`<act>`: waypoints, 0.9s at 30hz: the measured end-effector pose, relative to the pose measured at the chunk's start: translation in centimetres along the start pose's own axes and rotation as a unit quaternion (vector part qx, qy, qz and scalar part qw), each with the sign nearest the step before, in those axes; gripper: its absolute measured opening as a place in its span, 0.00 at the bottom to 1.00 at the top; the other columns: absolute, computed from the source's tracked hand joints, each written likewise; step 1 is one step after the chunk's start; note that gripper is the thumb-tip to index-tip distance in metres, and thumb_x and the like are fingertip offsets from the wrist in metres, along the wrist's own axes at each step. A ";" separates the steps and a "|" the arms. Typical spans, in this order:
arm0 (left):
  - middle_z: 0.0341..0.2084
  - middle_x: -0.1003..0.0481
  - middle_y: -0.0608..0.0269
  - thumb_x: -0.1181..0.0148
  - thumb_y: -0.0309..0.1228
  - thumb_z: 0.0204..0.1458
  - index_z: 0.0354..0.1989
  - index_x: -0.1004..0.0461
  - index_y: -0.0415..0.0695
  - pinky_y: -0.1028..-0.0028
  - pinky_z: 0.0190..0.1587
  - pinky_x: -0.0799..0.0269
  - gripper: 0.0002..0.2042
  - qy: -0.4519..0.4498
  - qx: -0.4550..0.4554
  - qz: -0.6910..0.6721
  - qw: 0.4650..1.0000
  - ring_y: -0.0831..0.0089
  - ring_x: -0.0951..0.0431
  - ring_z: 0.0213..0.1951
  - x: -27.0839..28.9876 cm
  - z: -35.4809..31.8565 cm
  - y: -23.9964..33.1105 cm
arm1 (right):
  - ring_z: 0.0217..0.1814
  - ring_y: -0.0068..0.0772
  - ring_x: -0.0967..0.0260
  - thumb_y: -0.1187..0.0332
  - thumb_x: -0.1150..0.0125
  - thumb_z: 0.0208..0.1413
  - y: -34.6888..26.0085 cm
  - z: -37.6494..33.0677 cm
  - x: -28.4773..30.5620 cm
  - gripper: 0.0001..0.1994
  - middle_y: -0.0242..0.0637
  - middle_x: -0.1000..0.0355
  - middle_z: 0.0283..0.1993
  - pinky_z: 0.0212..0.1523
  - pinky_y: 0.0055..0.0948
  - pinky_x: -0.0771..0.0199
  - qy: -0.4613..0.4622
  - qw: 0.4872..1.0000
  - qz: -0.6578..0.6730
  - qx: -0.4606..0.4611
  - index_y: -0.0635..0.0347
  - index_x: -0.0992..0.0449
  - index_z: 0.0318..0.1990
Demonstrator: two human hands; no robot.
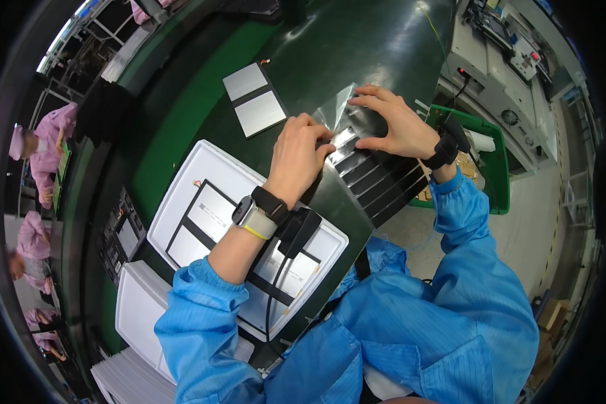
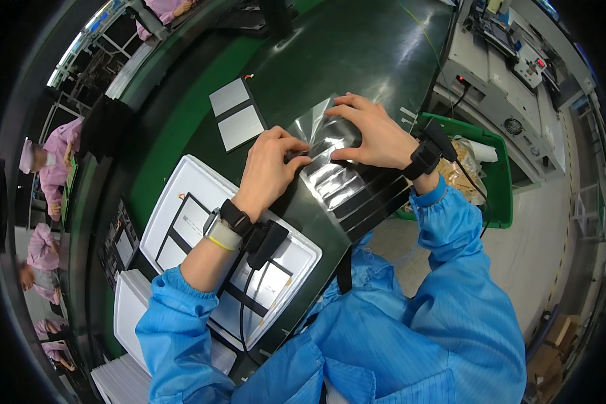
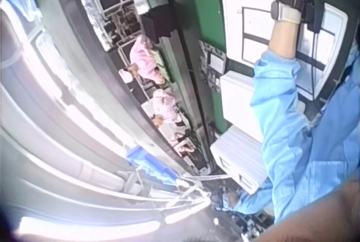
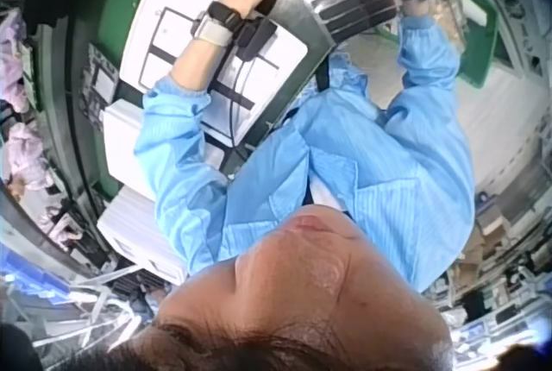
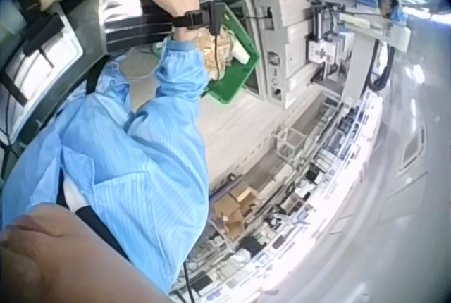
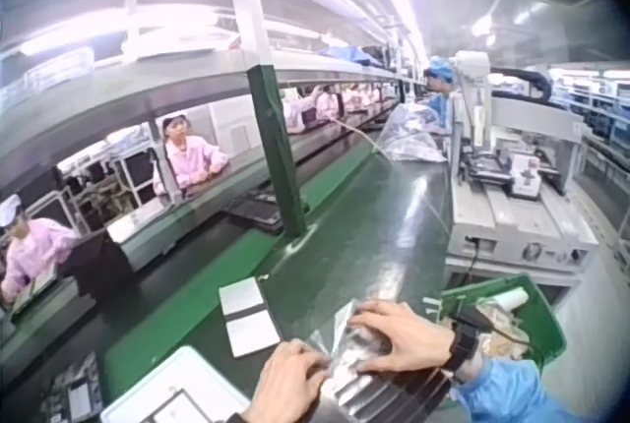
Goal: Assembling lithium-ion batteries into plastic trays and installing them into laptop chassis on a production line.
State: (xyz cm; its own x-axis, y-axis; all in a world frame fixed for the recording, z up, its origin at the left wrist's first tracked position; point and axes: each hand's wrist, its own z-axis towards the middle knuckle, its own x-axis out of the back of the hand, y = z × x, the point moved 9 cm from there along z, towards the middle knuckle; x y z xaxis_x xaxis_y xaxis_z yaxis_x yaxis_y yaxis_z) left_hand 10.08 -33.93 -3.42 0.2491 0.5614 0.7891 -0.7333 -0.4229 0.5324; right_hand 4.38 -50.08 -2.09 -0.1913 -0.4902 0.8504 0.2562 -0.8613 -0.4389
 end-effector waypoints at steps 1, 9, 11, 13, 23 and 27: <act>0.34 0.23 0.57 0.27 0.29 0.50 0.40 0.17 0.38 0.63 0.43 0.25 0.11 0.000 -0.002 0.001 1.000 0.60 0.22 0.38 0.0 0.0 0.0 | 0.72 0.55 0.39 0.60 0.21 0.46 0.0 0.1 0.3 0.35 0.46 0.35 0.69 0.69 0.46 0.37 0.002 1.000 0.000 0.000 0.53 0.27 0.64; 0.19 0.25 0.54 0.42 0.33 0.66 0.39 0.20 0.35 0.71 0.29 0.32 0.12 0.090 0.135 -0.187 0.969 0.72 0.27 0.22 5.5 -1.9 -0.3 | 0.48 0.26 0.22 0.67 0.22 0.51 -2.8 0.5 3.7 0.20 0.33 0.19 0.44 0.54 0.27 0.24 0.013 0.961 0.275 0.003 0.62 0.20 0.50; 0.19 0.25 0.54 0.45 0.36 0.68 0.40 0.20 0.35 0.73 0.28 0.34 0.15 0.082 0.129 -0.164 0.975 0.78 0.29 0.22 6.9 -2.4 -0.7 | 0.45 0.24 0.21 0.70 0.24 0.54 -2.8 0.6 3.6 0.14 0.34 0.19 0.42 0.50 0.25 0.22 0.006 0.928 0.371 -0.043 0.63 0.20 0.45; 0.21 0.23 0.59 0.39 0.36 0.66 0.41 0.18 0.37 0.75 0.28 0.35 0.13 0.082 0.153 -0.206 0.963 0.81 0.31 0.23 7.6 -3.1 -0.8 | 0.43 0.24 0.21 0.72 0.26 0.55 -4.0 0.8 4.0 0.09 0.34 0.19 0.39 0.50 0.25 0.21 0.004 0.928 0.369 -0.056 0.65 0.19 0.40; 0.33 0.15 0.59 0.27 0.24 0.51 0.40 0.15 0.39 0.76 0.39 0.23 0.08 0.117 0.084 -0.224 0.964 0.73 0.16 0.34 10.4 -4.8 1.7 | 0.48 0.35 0.23 0.74 0.25 0.49 -10.3 1.6 6.7 0.14 0.37 0.21 0.43 0.52 0.32 0.25 0.092 0.973 0.191 0.092 0.61 0.18 0.44; 0.32 0.15 0.57 0.28 0.24 0.51 0.38 0.15 0.39 0.75 0.38 0.23 0.06 0.133 0.054 -0.166 0.976 0.70 0.16 0.33 11.3 -5.1 3.1 | 0.51 0.41 0.26 0.72 0.23 0.45 -13.7 1.6 8.1 0.18 0.38 0.22 0.47 0.53 0.33 0.29 0.152 0.975 0.061 0.150 0.59 0.17 0.46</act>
State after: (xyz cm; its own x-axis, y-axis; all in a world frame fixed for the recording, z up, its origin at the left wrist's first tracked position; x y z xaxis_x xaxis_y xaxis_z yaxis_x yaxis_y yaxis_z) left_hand 7.44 -25.25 5.61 0.2779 0.8385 0.4687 -0.5651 -0.2518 0.7856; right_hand 0.84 -41.99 11.29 -0.4029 -0.6433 0.6510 0.5509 -0.7384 -0.3888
